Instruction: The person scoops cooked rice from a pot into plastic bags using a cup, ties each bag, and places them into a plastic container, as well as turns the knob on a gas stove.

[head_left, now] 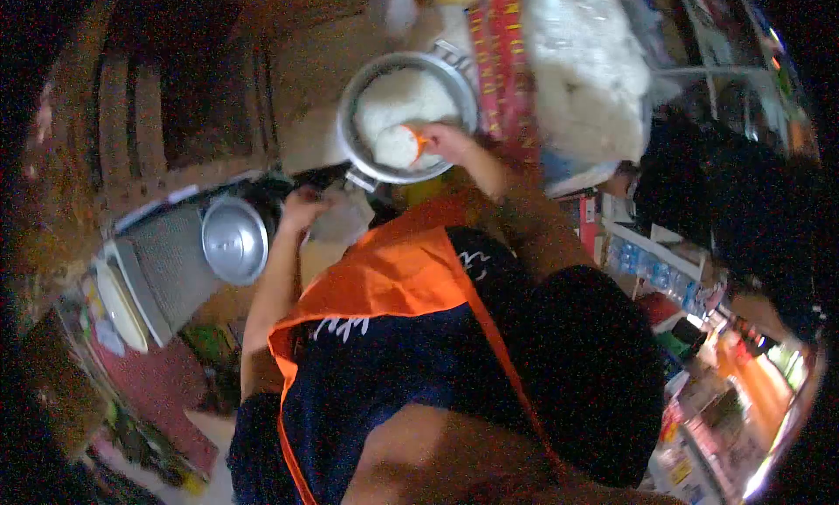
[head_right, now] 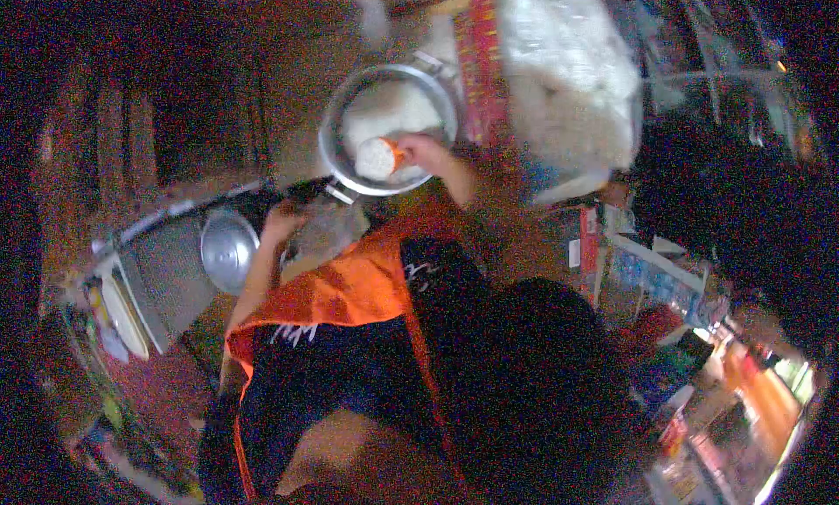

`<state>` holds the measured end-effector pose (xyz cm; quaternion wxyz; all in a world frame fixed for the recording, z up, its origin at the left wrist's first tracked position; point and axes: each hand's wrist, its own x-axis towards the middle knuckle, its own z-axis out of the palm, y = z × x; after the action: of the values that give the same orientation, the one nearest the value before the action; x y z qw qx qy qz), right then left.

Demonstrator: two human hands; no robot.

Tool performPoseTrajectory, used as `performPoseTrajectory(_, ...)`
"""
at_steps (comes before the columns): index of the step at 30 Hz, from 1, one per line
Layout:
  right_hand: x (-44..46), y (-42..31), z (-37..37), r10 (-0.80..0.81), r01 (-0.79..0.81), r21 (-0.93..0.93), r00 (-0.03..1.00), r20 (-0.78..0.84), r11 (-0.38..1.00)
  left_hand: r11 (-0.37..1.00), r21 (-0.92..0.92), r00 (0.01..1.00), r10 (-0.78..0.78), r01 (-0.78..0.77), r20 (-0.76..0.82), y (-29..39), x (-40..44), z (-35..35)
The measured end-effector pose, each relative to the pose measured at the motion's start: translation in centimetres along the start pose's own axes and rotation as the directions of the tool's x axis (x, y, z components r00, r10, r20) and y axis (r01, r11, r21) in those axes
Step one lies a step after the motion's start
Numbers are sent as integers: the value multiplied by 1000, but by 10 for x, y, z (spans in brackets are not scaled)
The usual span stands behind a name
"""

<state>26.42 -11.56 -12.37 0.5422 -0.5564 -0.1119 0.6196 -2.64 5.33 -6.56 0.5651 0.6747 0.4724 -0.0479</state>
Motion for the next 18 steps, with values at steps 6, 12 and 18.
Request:
performPoseTrajectory(6, -50, -61, 0, -242, 216, 417, 970, 10, 883, 967, -229, 990, 86, -109, -108, 119, 5, -33)
performPoseTrajectory(12, -104, -117, 8, -338, 263, 597, 941, 14, 758, 936, -351, 987, 27, 31, 159, 182, 83, 30)
performPoseTrajectory(18, -138, -122, 26, -412, 334, 513, 910, 43, 791, 898, -436, 935, 106, 56, 339, 277, 28, 72)
